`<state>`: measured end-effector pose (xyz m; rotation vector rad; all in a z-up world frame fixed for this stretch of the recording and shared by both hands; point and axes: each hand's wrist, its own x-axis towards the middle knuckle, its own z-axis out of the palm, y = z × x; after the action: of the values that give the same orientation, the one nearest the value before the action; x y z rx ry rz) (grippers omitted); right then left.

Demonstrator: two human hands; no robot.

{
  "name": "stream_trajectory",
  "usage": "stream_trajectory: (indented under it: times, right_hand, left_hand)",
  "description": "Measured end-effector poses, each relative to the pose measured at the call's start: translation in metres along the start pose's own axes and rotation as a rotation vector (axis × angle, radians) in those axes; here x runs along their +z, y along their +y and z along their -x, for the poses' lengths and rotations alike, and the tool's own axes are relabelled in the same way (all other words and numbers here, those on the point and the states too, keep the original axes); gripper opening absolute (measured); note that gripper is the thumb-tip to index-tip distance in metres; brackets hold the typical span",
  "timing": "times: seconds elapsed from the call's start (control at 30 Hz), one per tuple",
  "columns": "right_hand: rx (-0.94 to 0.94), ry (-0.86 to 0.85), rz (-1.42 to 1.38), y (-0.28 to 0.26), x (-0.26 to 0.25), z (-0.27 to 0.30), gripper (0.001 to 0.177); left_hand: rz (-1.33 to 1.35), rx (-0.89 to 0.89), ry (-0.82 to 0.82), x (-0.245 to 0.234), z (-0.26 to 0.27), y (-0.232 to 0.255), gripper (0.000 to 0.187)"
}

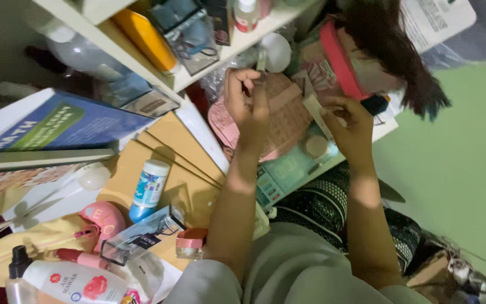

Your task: The person organizes various cosmetic products on a shelf by hand, moving bottles, tubes, and containers between levels and placing items into a small pink pouch.

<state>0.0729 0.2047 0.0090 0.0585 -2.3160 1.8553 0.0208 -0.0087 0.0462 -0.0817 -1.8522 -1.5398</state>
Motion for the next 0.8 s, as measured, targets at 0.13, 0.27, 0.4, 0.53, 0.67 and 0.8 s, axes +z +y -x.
stream_trajectory:
  times: [0.13,0.27,0.4,0.53,0.67,0.8]
  right_hand:
    - [0.039,0.069,0.229,0.015,-0.021,0.038,0.022]
    - [-0.028,0.085,0.48,0.017,-0.021,0.054,0.027]
    - [-0.194,0.034,0.707,0.026,-0.017,0.046,0.036]
    - [-0.304,-0.01,0.703,0.037,-0.02,0.033,0.048]
    - [-0.144,-0.09,0.493,0.048,-0.024,0.027,0.048]
    - [-0.112,-0.084,0.371,0.055,-0.035,0.034,0.045]
  left_hand:
    - [0.121,-0.066,-0.069,0.006,0.0,0.003,0.025]
    - [0.243,-0.277,-0.235,0.007,0.003,0.001,0.025]
    - [0.108,-0.11,-0.423,0.011,0.003,0.004,0.03]
    - [0.027,-0.072,-0.52,0.011,0.003,0.01,0.034]
    - [0.014,-0.072,-0.536,0.013,0.003,0.013,0.033]
    - [0.027,-0.04,-0.547,0.011,0.001,0.016,0.034]
